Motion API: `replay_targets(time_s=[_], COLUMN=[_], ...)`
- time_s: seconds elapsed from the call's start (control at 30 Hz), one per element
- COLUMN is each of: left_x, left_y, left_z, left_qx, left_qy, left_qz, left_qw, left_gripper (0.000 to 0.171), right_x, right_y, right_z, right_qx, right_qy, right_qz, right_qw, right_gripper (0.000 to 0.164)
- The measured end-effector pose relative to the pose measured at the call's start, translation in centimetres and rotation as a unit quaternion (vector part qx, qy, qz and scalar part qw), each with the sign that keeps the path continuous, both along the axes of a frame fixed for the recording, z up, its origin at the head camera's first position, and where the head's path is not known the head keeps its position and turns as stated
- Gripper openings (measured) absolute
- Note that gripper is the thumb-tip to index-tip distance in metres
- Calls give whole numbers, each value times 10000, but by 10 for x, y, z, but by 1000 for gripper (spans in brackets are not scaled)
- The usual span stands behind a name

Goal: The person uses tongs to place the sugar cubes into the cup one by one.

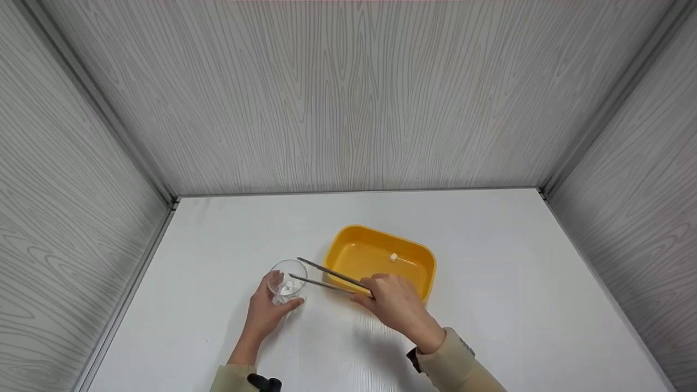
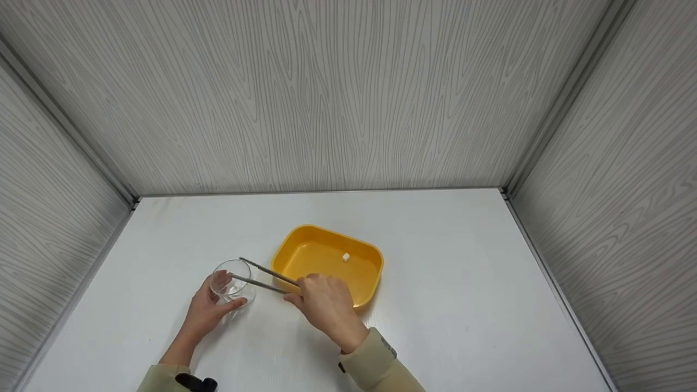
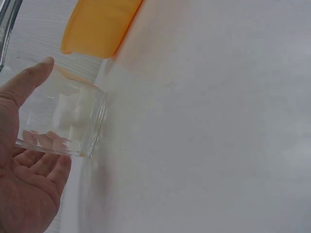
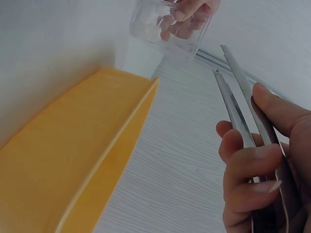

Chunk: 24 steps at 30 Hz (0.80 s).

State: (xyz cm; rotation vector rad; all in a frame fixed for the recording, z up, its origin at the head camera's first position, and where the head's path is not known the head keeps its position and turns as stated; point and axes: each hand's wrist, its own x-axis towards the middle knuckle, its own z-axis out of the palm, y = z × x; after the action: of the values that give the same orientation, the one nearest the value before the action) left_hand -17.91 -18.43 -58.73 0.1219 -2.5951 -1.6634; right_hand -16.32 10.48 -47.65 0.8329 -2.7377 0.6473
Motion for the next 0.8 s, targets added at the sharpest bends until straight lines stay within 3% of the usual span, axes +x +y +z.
replay_targets(time_s=[0.33,0.57,0.8], left_x=[0,0,-1], left_y=[0,0,1], left_z=[0,-1,-1], left_qx=[-65,-159,-207], left_qy=[-13,-15,-80], left_qz=[-7,59,53], left_qw=[10000,9999,9997], left_gripper=[96,97,98], right_x=[-3,-4,-4], right_y=[19,33,48], right_z=[4,5,8], right_qx=[105,269,223], right_qy=[-103,76,-233], right_qz=[-443,-740,-942], right_qw=[9989,9969,9950], right_gripper=[30,30,29])
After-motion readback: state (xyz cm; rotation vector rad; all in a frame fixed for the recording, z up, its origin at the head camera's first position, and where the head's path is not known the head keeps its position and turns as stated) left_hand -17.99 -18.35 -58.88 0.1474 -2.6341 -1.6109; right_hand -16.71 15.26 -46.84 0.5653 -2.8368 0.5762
